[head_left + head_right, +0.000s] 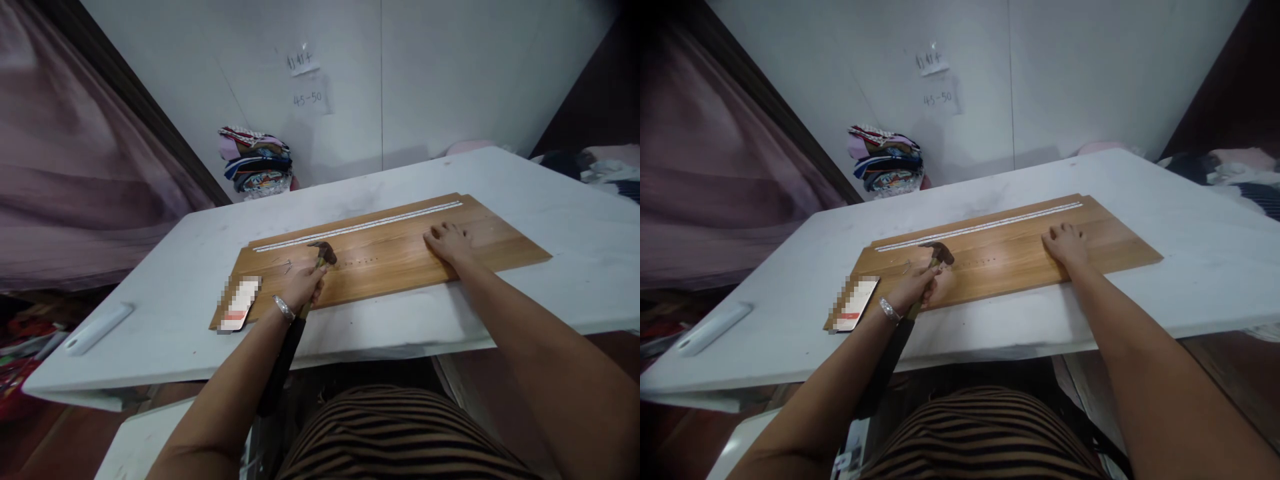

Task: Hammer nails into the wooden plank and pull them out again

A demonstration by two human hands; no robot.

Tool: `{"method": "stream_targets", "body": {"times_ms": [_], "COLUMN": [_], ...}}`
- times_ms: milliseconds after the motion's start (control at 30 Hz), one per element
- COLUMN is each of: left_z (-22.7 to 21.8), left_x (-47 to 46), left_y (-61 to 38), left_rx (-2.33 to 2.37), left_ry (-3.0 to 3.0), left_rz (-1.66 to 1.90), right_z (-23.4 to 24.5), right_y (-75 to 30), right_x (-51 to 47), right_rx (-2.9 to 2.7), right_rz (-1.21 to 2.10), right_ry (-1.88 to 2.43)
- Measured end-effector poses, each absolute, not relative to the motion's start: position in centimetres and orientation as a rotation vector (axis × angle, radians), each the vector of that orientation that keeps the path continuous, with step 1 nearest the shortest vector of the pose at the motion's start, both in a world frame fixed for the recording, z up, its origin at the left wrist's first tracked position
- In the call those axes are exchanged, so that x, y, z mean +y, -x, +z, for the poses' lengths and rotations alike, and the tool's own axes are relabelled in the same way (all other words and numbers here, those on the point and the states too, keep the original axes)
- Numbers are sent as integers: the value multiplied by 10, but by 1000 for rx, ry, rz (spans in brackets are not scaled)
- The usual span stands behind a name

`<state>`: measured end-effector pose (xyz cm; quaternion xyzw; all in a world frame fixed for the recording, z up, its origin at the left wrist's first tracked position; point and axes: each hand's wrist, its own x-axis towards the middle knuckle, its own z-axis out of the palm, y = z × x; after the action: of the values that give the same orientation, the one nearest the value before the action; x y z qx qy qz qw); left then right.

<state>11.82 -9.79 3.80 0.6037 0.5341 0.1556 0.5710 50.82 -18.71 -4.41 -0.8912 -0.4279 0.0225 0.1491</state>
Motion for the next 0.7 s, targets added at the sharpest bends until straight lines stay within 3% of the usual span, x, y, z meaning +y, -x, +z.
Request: {"method": "stream_targets", "body": {"times_ms": [700], "left_z": [36], "left_x": [-96], "left_y": [-118], "left_rx": [1230], "left_ry": [-1431], "left_rz": [377], "right_z": [-44], "right_y": [-507], "right_x": [-186], "right_rx": [-1222], "right_rz": [68], "right_ry": [2565]}}
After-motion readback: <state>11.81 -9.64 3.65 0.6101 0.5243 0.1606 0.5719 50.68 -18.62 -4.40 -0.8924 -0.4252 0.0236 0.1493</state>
